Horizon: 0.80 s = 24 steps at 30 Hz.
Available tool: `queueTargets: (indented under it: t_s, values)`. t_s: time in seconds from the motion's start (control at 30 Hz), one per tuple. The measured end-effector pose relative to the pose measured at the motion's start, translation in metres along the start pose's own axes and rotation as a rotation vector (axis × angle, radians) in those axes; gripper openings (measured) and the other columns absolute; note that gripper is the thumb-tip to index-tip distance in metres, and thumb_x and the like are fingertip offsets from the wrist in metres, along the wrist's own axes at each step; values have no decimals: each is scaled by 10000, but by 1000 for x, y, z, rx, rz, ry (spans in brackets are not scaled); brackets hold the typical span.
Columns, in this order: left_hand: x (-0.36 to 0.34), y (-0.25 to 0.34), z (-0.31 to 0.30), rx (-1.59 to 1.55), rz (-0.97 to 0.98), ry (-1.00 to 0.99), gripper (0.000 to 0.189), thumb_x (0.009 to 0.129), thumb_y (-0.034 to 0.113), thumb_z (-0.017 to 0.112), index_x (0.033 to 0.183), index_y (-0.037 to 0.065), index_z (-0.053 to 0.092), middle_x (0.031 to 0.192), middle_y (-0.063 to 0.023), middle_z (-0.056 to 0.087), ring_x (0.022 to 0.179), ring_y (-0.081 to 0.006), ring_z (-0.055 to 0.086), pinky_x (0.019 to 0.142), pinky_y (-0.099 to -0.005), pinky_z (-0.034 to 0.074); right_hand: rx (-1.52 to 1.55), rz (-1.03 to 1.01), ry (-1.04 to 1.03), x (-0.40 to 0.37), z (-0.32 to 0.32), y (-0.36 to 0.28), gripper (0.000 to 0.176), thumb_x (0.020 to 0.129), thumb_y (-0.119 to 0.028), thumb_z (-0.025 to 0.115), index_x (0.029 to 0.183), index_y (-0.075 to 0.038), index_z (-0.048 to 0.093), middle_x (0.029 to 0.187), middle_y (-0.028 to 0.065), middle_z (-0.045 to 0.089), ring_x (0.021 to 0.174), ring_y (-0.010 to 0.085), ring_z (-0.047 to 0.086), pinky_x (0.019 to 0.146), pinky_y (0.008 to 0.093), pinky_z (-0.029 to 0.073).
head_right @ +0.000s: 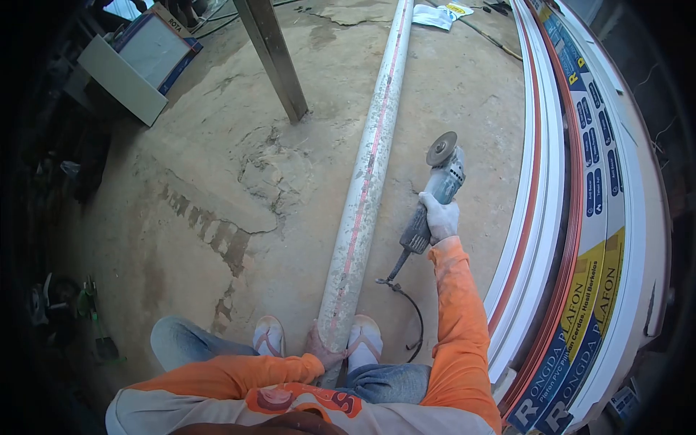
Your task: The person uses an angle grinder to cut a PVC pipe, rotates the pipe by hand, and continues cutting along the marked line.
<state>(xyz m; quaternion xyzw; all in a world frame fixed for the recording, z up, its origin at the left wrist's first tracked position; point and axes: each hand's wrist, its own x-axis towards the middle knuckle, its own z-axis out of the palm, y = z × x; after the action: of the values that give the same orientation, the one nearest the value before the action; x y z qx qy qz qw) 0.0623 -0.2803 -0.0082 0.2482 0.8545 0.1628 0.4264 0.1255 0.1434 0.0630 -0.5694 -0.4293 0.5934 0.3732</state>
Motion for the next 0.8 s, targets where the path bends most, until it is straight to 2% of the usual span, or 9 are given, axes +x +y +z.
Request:
queueTargets:
  t_s: [0.13,0.27,0.3,0.37,0.47,0.53,0.6,0.8]
  values:
    - [57,68,-23,1,-23,-25,1242,572,391,821,1457,67,12,1382,-263,310,1276,-413,358,1065,-452,331,1,2,-20,3,-1,2,408,686,-177,757,978,41,575,776,76,628,597,159,599,538,303,488]
    - [114,132,-52,89,24,92,1198,583,402,814,1466,129,53,1350,-219,366,1236,-406,409,1012,-486,376,-89,36,-57,6,7,-2,377,681,-182,755,940,40,595,747,80,632,578,162,604,526,314,488]
    - [109,131,-49,86,12,77,1198,583,402,814,1466,129,53,1350,-219,366,1236,-406,409,1012,-486,376,-97,27,-97,2,11,-9,350,680,-190,751,903,40,609,722,80,631,562,165,602,520,321,489]
    - [98,127,-45,93,37,169,1175,578,405,817,1460,152,84,1334,-208,376,1222,-404,419,989,-501,387,-147,13,-106,8,16,-6,355,677,-200,748,894,48,615,721,86,636,565,167,608,522,324,491]
    - [55,81,-22,53,-51,188,1163,572,404,820,1450,131,108,1321,-216,378,1201,-409,429,985,-507,386,-233,-34,-134,42,38,-5,374,671,-228,742,876,62,627,727,104,647,578,174,622,528,325,496]
    - [37,70,-19,77,-4,190,1155,589,414,806,1448,63,118,1274,-233,397,1182,-408,432,984,-493,384,-297,-46,-143,59,52,-10,389,668,-246,740,868,70,634,735,116,654,587,180,631,531,323,498]
    - [41,66,-11,101,18,235,1148,586,411,808,1443,58,131,1275,-239,394,1179,-418,431,979,-497,383,-358,-7,-202,63,68,-27,349,667,-273,756,819,21,646,689,79,633,554,162,611,517,309,485]
    - [40,66,-4,136,68,312,1125,574,401,812,1427,50,168,1266,-254,392,1152,-444,433,960,-513,380,-523,-30,-149,105,99,-10,513,654,-361,743,882,92,658,764,132,667,626,195,648,580,326,503]
